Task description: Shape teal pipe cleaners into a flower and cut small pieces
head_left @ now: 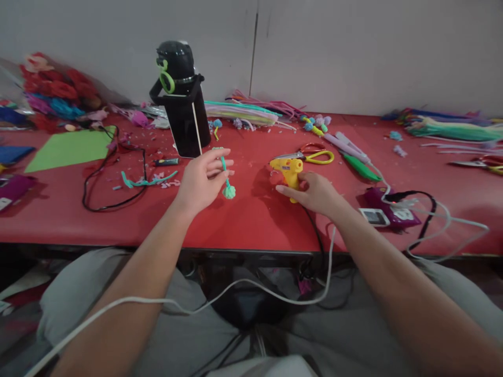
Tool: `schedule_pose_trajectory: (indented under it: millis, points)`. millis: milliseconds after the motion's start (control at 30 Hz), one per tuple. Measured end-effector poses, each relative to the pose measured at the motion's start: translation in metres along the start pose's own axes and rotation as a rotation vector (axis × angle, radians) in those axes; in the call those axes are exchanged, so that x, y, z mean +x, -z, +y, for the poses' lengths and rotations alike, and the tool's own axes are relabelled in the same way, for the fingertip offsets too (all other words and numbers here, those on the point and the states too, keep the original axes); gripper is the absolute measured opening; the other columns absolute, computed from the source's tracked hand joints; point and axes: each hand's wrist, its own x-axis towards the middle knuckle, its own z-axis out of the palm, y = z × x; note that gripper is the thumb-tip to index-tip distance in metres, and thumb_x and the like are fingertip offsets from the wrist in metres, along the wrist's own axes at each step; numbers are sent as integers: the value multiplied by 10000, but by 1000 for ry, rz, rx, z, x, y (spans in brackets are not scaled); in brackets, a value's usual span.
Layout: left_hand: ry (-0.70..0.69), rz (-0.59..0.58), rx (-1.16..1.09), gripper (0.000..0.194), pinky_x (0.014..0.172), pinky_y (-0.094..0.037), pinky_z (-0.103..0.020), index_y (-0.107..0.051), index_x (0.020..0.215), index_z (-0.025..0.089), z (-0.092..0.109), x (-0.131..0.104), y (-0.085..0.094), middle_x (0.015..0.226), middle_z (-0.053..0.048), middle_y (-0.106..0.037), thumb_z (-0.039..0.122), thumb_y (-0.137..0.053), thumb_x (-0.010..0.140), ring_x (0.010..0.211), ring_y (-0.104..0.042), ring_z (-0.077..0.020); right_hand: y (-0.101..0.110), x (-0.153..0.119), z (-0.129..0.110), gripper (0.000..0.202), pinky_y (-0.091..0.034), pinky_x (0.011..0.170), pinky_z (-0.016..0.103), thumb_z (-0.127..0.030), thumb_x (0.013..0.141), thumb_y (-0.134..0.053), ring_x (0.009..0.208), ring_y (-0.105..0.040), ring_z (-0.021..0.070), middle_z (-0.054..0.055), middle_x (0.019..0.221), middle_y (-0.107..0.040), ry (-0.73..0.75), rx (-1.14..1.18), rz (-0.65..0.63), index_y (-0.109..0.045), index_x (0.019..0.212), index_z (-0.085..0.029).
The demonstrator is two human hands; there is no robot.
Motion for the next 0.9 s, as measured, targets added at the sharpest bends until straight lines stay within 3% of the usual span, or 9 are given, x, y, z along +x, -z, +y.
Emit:
schedule_pose_trajectory:
  millis: [100,233,433,533,667,900]
  points:
    - [-11,-24,-17,412,925,-637,-386,-633,1241,192,-3,0,-1,1137,-108,-765,125,-660,836,967,-773,-230,-22,11,3,452,-304,543,291,-632,728,-683,567,-445,140,-7,617,-505,-17,276,60,-539,679,-206]
    - [-19,18,0,402,927,-635,-386,-636,1236,188,-3,0,0,1139,-116,-761,121,-662,841,987,-768,-236,-34,6,-9,398,-287,490,276,-553,717,-701,505,-408,114,-42,537,-442,-89,546,66,-522,638,-206]
    - [-3,89,42,393,943,-627,-392,-649,1200,195,-3,2,1,1068,-99,-770,91,-666,821,1046,-752,-245,-38,-21,-33,409,-471,575,284,-555,768,-719,631,-601,150,66,834,-721,77,898,-233,-681,921,-177]
    - [13,99,35,400,921,-636,-390,-645,1205,188,-5,2,2,1074,-101,-771,78,-656,820,1001,-764,-239,-41,-27,-38,389,-476,589,281,-566,798,-706,619,-594,142,57,787,-712,112,895,-300,-677,851,-181]
    - [9,100,27,408,904,-643,-357,-642,1215,181,-6,2,1,1075,-99,-773,69,-658,824,946,-775,-213,-41,-28,-39,372,-454,595,274,-543,853,-655,603,-564,132,24,691,-645,161,835,-289,-652,742,-187]
    - [13,86,71,404,879,-647,-361,-646,1228,195,-3,1,0,1088,-103,-768,98,-671,837,934,-776,-221,-41,-28,-42,410,-442,589,280,-566,841,-635,577,-531,129,12,641,-601,182,780,-324,-606,665,-196]
